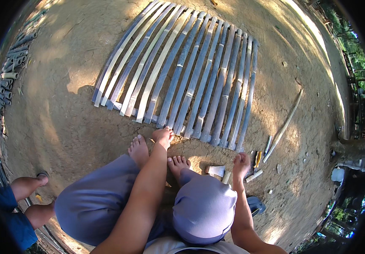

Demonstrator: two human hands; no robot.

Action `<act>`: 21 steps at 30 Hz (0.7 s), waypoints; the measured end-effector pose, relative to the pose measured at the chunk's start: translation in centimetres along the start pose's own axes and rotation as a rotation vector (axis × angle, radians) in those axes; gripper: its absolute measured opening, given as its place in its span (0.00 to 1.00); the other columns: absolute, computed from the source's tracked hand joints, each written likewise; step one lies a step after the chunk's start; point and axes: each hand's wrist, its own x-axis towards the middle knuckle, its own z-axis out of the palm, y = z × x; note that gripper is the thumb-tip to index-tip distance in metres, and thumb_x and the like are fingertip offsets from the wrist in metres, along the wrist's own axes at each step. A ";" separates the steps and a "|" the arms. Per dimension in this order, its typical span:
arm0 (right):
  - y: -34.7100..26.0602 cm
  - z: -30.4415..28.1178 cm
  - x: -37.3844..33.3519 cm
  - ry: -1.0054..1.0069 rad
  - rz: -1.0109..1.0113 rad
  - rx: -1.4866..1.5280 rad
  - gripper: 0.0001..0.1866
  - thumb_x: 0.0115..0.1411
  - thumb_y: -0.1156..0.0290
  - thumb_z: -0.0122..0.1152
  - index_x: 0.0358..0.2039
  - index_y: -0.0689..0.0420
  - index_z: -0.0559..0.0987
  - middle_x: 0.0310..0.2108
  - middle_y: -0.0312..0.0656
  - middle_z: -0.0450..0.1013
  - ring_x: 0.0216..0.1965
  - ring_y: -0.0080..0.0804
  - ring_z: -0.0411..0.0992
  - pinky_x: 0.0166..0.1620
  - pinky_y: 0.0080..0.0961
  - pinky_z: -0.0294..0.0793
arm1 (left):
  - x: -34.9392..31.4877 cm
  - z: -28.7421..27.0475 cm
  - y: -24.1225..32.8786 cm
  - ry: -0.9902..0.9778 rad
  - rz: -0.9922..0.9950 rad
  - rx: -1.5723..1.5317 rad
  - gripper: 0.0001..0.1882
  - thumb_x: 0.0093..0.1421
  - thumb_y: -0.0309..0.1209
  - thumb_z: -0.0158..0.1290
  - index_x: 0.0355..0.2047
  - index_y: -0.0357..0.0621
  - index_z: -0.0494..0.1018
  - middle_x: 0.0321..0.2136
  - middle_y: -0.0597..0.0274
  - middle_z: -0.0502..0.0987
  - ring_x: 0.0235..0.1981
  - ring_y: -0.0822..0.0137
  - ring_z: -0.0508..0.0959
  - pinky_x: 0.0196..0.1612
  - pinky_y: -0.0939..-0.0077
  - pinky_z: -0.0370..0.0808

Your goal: The person assembles a bamboo mat by aligning bamboo slats on a dirt surface and then using a small hammer and wooden block to secure the edges.

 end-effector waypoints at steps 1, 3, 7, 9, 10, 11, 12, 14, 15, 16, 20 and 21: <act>-1.9 2.6 -0.1 -0.084 -0.019 0.051 0.05 0.63 0.75 0.62 0.39 0.62 0.80 0.27 0.39 0.79 0.26 0.24 0.76 0.30 0.24 0.75 | 0.8 -0.9 0.1 -0.020 0.002 -0.027 0.13 0.67 0.27 0.55 0.24 0.38 0.70 0.18 0.59 0.73 0.13 0.69 0.70 0.13 0.74 0.63; -5.4 6.5 0.1 -0.223 -0.113 0.046 0.10 0.62 0.76 0.64 0.44 0.62 0.81 0.30 0.40 0.80 0.31 0.24 0.78 0.35 0.22 0.79 | -1.2 -0.1 -0.1 0.038 0.038 0.118 0.13 0.68 0.28 0.55 0.25 0.37 0.71 0.17 0.59 0.74 0.12 0.68 0.70 0.12 0.73 0.63; -11.4 14.0 -0.6 -0.550 -0.263 0.044 0.17 0.60 0.76 0.66 0.50 0.63 0.81 0.42 0.47 0.80 0.41 0.29 0.80 0.45 0.26 0.82 | -2.2 -0.4 0.9 -0.017 0.043 0.223 0.13 0.66 0.26 0.57 0.25 0.34 0.71 0.17 0.58 0.75 0.13 0.68 0.73 0.13 0.75 0.66; -11.8 17.9 -0.8 -0.688 -0.274 0.041 0.16 0.60 0.76 0.66 0.49 0.63 0.82 0.43 0.47 0.80 0.41 0.31 0.80 0.45 0.26 0.82 | -1.6 -0.9 0.7 0.008 0.045 0.097 0.13 0.66 0.26 0.57 0.24 0.34 0.72 0.17 0.57 0.75 0.13 0.69 0.73 0.13 0.76 0.67; -11.5 19.6 -0.7 -0.742 -0.260 0.045 0.15 0.61 0.75 0.66 0.48 0.62 0.82 0.43 0.46 0.80 0.41 0.31 0.81 0.45 0.25 0.82 | -1.6 -0.6 0.6 0.014 0.046 0.037 0.14 0.66 0.26 0.57 0.24 0.34 0.72 0.17 0.57 0.75 0.13 0.69 0.73 0.14 0.77 0.68; -11.2 21.2 -0.8 -0.746 -0.226 0.029 0.12 0.61 0.74 0.66 0.45 0.62 0.84 0.41 0.46 0.81 0.40 0.30 0.80 0.42 0.24 0.80 | -1.7 -0.4 0.6 0.050 0.045 0.051 0.15 0.66 0.29 0.58 0.23 0.35 0.73 0.17 0.57 0.76 0.14 0.69 0.75 0.15 0.77 0.70; -11.8 22.4 -1.2 -0.748 -0.302 -0.016 0.10 0.60 0.73 0.66 0.41 0.61 0.85 0.39 0.47 0.81 0.37 0.29 0.80 0.39 0.25 0.78 | -1.7 -0.9 0.5 0.066 0.087 0.086 0.14 0.66 0.28 0.58 0.24 0.34 0.74 0.18 0.57 0.77 0.14 0.69 0.75 0.15 0.76 0.70; -10.1 24.3 -0.3 -0.640 -0.495 -0.043 0.09 0.60 0.73 0.67 0.41 0.60 0.85 0.37 0.46 0.81 0.35 0.30 0.80 0.38 0.27 0.78 | -2.5 -0.1 -0.2 0.048 0.166 0.170 0.13 0.66 0.27 0.58 0.25 0.32 0.75 0.20 0.55 0.78 0.15 0.68 0.75 0.15 0.75 0.68; -10.2 25.1 -0.6 -0.626 -0.486 -0.043 0.09 0.60 0.73 0.67 0.40 0.60 0.85 0.37 0.46 0.82 0.35 0.30 0.80 0.38 0.27 0.78 | -2.4 -0.4 -0.5 0.072 0.190 0.209 0.12 0.65 0.28 0.58 0.27 0.32 0.77 0.21 0.56 0.79 0.15 0.69 0.76 0.15 0.75 0.71; -10.3 25.7 -0.8 -0.610 -0.476 -0.043 0.08 0.59 0.72 0.67 0.39 0.60 0.85 0.36 0.46 0.82 0.35 0.31 0.80 0.38 0.27 0.79 | -2.3 -0.6 -0.7 0.116 0.223 0.242 0.13 0.65 0.30 0.59 0.25 0.33 0.77 0.20 0.57 0.79 0.15 0.69 0.76 0.17 0.75 0.71; -10.2 27.1 -2.2 -0.527 -0.347 -0.002 0.08 0.58 0.72 0.69 0.37 0.59 0.84 0.34 0.47 0.82 0.34 0.34 0.82 0.38 0.26 0.80 | -2.0 -0.5 -1.5 0.200 0.249 0.269 0.15 0.63 0.35 0.61 0.23 0.37 0.80 0.17 0.59 0.79 0.15 0.70 0.77 0.22 0.72 0.72; -10.0 27.2 -2.1 -0.527 -0.349 -0.010 0.08 0.57 0.72 0.70 0.37 0.59 0.83 0.33 0.46 0.82 0.33 0.34 0.82 0.38 0.26 0.80 | -1.9 -0.4 -1.4 0.201 0.250 0.274 0.15 0.63 0.36 0.61 0.23 0.37 0.80 0.17 0.59 0.80 0.15 0.70 0.77 0.22 0.71 0.72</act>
